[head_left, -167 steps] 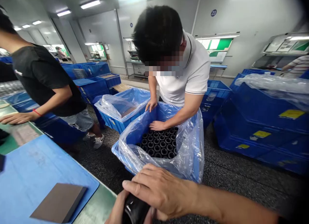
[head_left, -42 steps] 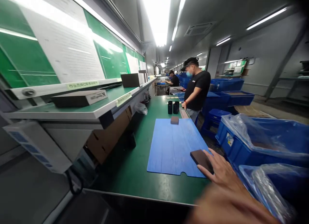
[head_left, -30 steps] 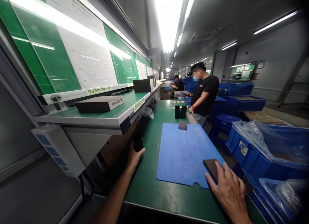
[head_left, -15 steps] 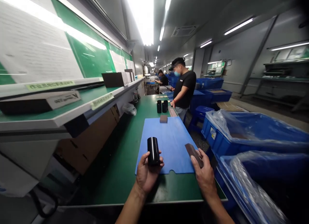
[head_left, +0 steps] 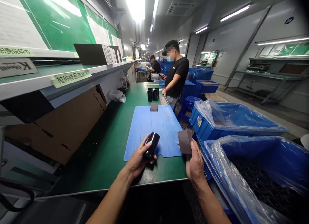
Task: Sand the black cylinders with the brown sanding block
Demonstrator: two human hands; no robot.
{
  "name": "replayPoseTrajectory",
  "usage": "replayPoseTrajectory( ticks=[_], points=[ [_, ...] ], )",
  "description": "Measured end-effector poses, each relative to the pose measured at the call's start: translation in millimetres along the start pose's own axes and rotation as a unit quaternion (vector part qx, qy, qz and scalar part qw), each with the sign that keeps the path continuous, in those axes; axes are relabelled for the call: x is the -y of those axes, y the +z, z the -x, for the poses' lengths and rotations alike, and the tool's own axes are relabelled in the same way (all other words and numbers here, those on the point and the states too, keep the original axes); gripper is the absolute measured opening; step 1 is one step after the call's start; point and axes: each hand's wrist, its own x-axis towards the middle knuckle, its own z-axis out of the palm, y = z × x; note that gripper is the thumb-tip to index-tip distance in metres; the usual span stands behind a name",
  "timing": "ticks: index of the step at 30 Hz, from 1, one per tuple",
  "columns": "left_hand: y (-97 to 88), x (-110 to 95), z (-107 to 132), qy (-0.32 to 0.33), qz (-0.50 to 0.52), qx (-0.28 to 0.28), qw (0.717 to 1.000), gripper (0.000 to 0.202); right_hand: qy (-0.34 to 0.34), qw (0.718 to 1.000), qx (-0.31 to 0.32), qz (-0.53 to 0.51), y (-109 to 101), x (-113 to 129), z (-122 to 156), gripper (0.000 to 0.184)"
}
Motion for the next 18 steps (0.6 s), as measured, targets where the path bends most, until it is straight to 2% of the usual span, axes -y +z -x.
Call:
replayPoseTrajectory(
  ticks=[5,9,14,18],
  points=[
    [-2.6,-8,-5,0.009,-0.051,0.034,0.998,0.069,0.110,0.983,0.025,-0.143,19,14,21,0.055],
    [0.7,-8,-7,0.088,-0.119,0.012,0.989,0.071,0.158,0.963,0.032,-0.215,25,17,26,0.049],
    [4.4,-14,-24,0.179,-0.257,-0.030,0.949,0.065,0.197,0.936,0.040,-0.291,21,25,20,0.047],
    [4.7,-13,-43,0.269,-0.297,-0.050,0.915,0.053,0.187,0.929,0.051,-0.314,18,35,16,0.047]
  ],
)
